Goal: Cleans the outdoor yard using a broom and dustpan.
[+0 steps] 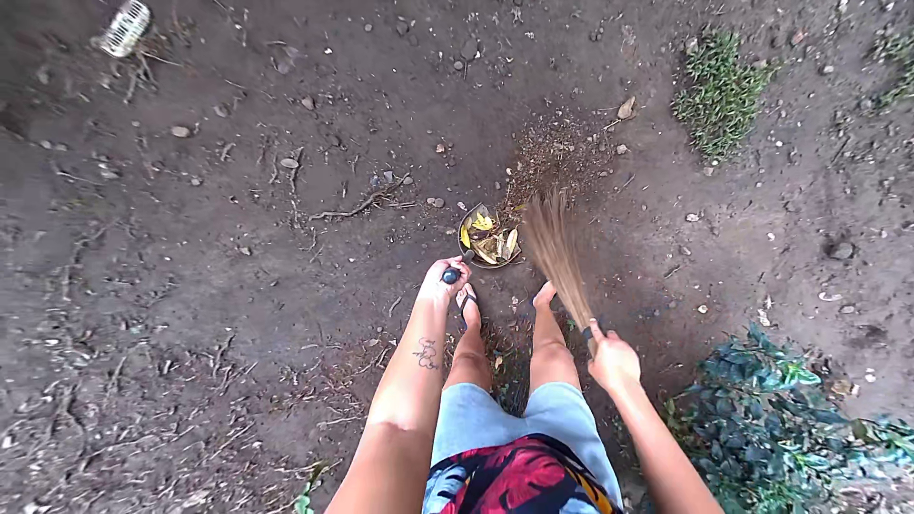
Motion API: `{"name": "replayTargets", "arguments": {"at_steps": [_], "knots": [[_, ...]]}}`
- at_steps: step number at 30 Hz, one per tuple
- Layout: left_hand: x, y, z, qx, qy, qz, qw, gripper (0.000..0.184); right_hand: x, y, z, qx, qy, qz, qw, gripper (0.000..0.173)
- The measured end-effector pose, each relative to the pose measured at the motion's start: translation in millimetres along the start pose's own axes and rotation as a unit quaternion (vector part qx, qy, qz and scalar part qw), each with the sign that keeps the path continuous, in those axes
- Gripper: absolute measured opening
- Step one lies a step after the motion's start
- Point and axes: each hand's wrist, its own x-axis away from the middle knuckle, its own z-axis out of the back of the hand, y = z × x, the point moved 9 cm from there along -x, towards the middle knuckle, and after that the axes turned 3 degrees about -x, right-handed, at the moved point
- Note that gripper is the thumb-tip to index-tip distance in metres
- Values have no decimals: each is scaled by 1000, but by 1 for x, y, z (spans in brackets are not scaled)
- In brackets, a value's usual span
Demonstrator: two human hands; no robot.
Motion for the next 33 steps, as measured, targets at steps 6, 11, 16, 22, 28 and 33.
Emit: {"name": "replayTargets", "arguments": {"at_steps": [6,11,16,22,28,33], "knots": [[-5,-2,-8,-18,-6,9,1000,13,61,0,-15,-55,-19,5,998,90],[-10,1,2,-39,-19,-4,999,14,113,39,11,-101,27,-10,994,90],[-10,-4,0,-40,-16,12,999,12,70,3,3,-72,61,-66,993,90],[-5,-5,0,-39,-10,17,999,12,14,-49,-36,26,-29,22,999,94],[-9,-2,19,-35,-30,17,999,11,73,10,-8,-20,9,46,999,90],[-6,-4,25,-31,-27,20,999,11,108,32,25,-23,51,-4,998,94]]}}
